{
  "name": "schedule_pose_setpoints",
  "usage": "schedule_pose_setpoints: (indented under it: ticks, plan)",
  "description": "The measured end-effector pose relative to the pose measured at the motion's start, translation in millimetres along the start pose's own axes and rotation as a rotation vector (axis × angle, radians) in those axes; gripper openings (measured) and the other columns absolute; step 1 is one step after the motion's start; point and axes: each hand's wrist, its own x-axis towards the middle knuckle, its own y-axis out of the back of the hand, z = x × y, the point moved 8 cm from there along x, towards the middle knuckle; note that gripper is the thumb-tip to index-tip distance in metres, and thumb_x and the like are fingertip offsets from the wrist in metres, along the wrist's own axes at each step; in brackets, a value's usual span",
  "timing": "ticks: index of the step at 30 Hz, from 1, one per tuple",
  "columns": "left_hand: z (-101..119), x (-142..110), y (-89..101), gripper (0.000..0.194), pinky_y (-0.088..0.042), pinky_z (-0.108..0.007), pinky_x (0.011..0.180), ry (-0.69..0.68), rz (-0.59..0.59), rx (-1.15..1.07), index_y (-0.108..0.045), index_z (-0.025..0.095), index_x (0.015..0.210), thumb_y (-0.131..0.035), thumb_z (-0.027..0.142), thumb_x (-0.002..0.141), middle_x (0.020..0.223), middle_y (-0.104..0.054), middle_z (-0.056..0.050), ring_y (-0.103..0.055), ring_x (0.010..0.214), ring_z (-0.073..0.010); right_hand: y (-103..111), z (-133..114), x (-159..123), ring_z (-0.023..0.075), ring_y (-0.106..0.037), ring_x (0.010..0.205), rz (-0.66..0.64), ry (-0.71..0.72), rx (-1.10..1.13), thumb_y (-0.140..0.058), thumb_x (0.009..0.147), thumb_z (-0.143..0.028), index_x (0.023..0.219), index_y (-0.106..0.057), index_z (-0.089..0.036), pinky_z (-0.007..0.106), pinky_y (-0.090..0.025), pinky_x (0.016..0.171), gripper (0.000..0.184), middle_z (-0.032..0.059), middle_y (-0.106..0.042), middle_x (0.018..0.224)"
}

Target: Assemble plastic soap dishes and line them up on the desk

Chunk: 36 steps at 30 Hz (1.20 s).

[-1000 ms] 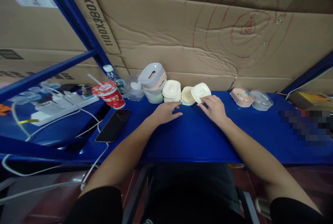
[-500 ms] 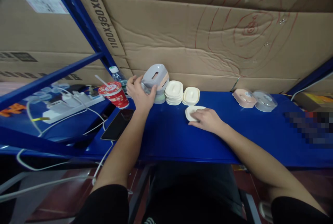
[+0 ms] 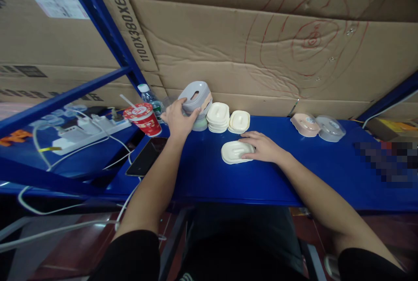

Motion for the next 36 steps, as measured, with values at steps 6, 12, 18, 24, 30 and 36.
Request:
schedule_pose_setpoints:
  ticks: [6, 12, 18, 24, 30, 36]
  plan:
    - [5, -4, 17.9, 0.058, -0.037, -0.056, 0.113, -0.118, 0.166, -0.089, -0.067, 0.023, 0.127, -0.082, 0.053, 0.08, 0.135, -0.071, -0.013, -0.06, 0.131, -0.0376, 9, -2, 0, 0.0358, -0.062, 0.136, 0.084, 0.034, 0.05, -0.072, 0.094, -0.065, 0.143, -0.069, -0.022, 0.056, -0.05, 0.114, 0.066, 0.0165, -0.068, 0.146]
    - [49, -27, 23.3, 0.064, -0.045, -0.052, 0.11, -0.485, 0.04, -0.249, -0.067, 0.024, 0.125, -0.084, 0.065, 0.077, 0.134, -0.071, -0.012, -0.064, 0.127, -0.0343, 36, 14, -6, 0.0335, -0.068, 0.127, 0.33, -0.081, 0.241, -0.061, 0.098, -0.07, 0.143, -0.067, -0.026, 0.057, -0.053, 0.11, 0.063, 0.013, -0.074, 0.136]
    - [101, -80, -6.6, 0.065, -0.056, -0.049, 0.101, -0.846, -0.401, -0.423, -0.071, 0.024, 0.125, -0.083, 0.068, 0.08, 0.133, -0.074, -0.014, -0.071, 0.12, -0.0303, 32, 51, -12, 0.0211, -0.072, 0.074, 0.449, -0.329, 0.653, -0.045, 0.101, -0.077, 0.143, -0.065, -0.021, 0.037, -0.06, 0.07, 0.072, 0.0095, -0.08, 0.104]
    - [99, -93, -33.2, 0.064, -0.053, -0.051, 0.11, -0.726, -0.716, -0.307, -0.076, 0.027, 0.123, -0.088, 0.066, 0.073, 0.139, -0.072, -0.013, -0.068, 0.127, -0.0324, 16, 52, -5, 0.0213, -0.069, 0.077, 0.236, -0.416, 0.555, -0.061, 0.097, -0.064, 0.119, -0.075, -0.017, 0.033, -0.054, 0.069, 0.054, 0.0072, -0.078, 0.092]
    - [94, -103, -46.5, 0.086, -0.053, -0.053, 0.11, -0.681, -0.955, -0.219, -0.065, 0.029, 0.145, -0.087, 0.064, 0.07, 0.138, -0.073, -0.011, -0.067, 0.128, -0.0369, 6, 38, -3, 0.0245, -0.073, 0.085, 0.026, -0.377, 0.324, -0.059, 0.098, -0.042, 0.129, -0.07, -0.02, 0.034, -0.052, 0.075, 0.04, 0.0069, -0.08, 0.099]
    - [90, -124, -64.9, 0.096, -0.056, -0.052, 0.104, -0.688, -1.108, -0.127, -0.056, 0.028, 0.153, -0.088, 0.063, 0.07, 0.139, -0.071, -0.012, -0.069, 0.126, -0.037, -8, 35, -6, 0.0282, -0.076, 0.1, -0.178, -0.371, 0.196, -0.054, 0.103, -0.043, 0.138, -0.065, -0.02, 0.037, -0.054, 0.085, 0.043, 0.0102, -0.081, 0.119]
